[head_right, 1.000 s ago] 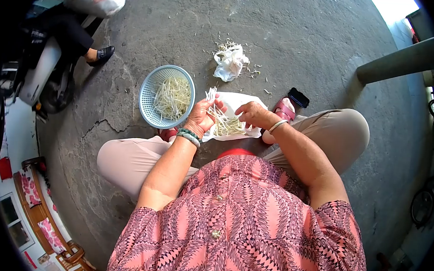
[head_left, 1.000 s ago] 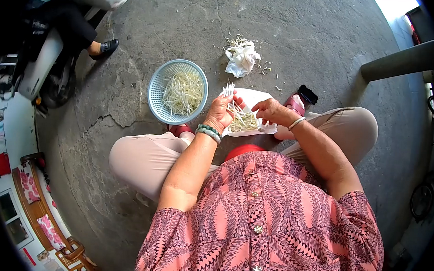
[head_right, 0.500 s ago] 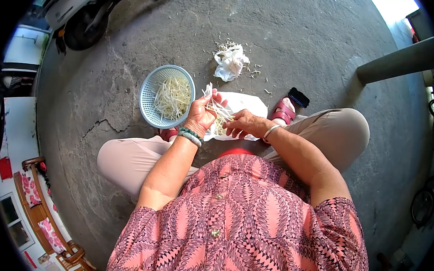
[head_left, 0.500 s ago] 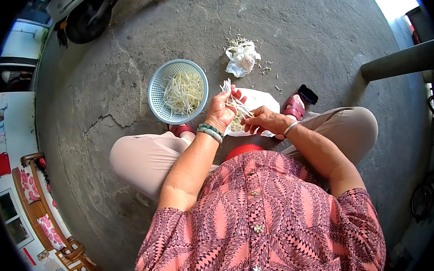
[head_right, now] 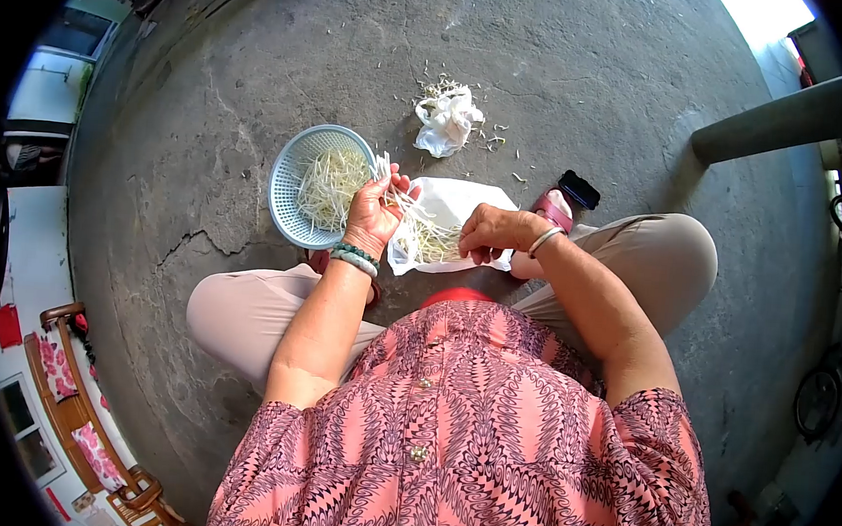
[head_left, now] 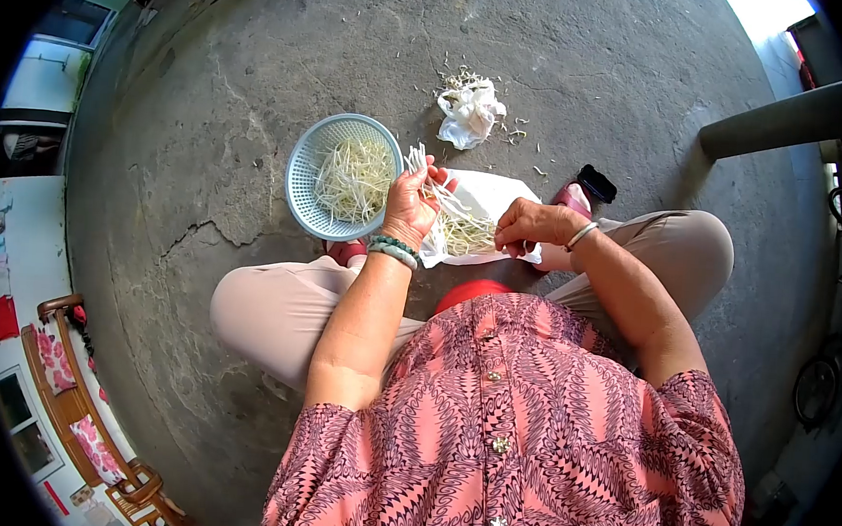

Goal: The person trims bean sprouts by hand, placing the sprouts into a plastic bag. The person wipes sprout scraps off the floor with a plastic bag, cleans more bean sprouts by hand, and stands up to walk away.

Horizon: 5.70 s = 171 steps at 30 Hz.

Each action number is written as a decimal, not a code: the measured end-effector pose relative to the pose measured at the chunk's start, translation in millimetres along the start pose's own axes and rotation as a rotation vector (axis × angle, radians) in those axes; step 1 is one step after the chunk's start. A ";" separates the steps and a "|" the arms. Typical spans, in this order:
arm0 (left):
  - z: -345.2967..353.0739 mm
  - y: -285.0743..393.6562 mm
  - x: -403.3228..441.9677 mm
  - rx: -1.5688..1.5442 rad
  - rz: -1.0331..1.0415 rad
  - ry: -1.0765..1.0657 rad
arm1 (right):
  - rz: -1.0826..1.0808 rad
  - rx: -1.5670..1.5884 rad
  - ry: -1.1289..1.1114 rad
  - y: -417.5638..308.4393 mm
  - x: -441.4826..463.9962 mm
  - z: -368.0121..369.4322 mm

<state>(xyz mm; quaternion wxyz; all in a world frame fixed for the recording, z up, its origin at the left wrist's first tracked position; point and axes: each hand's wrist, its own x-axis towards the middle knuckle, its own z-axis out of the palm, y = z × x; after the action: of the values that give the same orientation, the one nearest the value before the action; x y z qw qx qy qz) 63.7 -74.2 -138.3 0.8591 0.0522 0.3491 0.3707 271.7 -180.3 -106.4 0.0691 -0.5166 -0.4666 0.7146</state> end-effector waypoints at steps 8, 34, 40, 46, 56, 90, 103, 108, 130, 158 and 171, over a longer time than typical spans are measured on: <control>2.4 7.8 -8.9 0.382 -0.109 -0.082 | 0.045 -0.306 0.046 -7.7 -7.3 -11.4; 1.1 -2.2 -11.9 0.434 -0.163 -0.052 | -0.198 0.009 0.494 -3.4 3.4 -9.0; 11.2 -14.1 -20.3 0.398 -0.237 -0.140 | -0.262 0.029 0.638 -5.0 17.1 11.3; 15.3 -22.3 -20.5 0.418 -0.185 -0.183 | -0.320 -0.036 0.627 -5.0 22.5 27.7; 14.7 -20.4 -21.1 0.480 -0.212 -0.148 | -0.192 0.062 0.270 -23.8 3.4 8.2; 21.8 -8.8 -25.9 0.310 -0.319 -0.281 | -0.095 -0.143 1.243 28.7 16.8 -64.0; 4.2 -14.2 -16.1 0.322 -0.239 -0.117 | -0.221 -0.425 0.840 21.3 20.8 -26.2; 2.4 -16.2 -16.2 0.263 -0.252 -0.153 | -0.200 -0.258 0.823 26.9 21.4 -29.9; 4.3 -13.6 -13.2 0.136 -0.388 -0.202 | -0.310 -0.011 0.710 -0.6 15.6 -3.5; -1.9 -43.2 -5.9 0.224 -0.343 -0.150 | -0.406 -0.421 0.991 -28.4 39.9 39.1; 18.4 -34.2 -24.8 0.474 -0.303 -0.103 | -0.432 -0.072 0.915 -24.5 28.7 7.8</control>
<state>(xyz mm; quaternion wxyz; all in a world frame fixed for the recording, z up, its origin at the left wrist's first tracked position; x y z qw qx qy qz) 84.1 -112.4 -122.5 0.8852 0.2175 0.3857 0.1430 243.0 -154.6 -107.4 0.3947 -0.6705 -0.5090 0.3681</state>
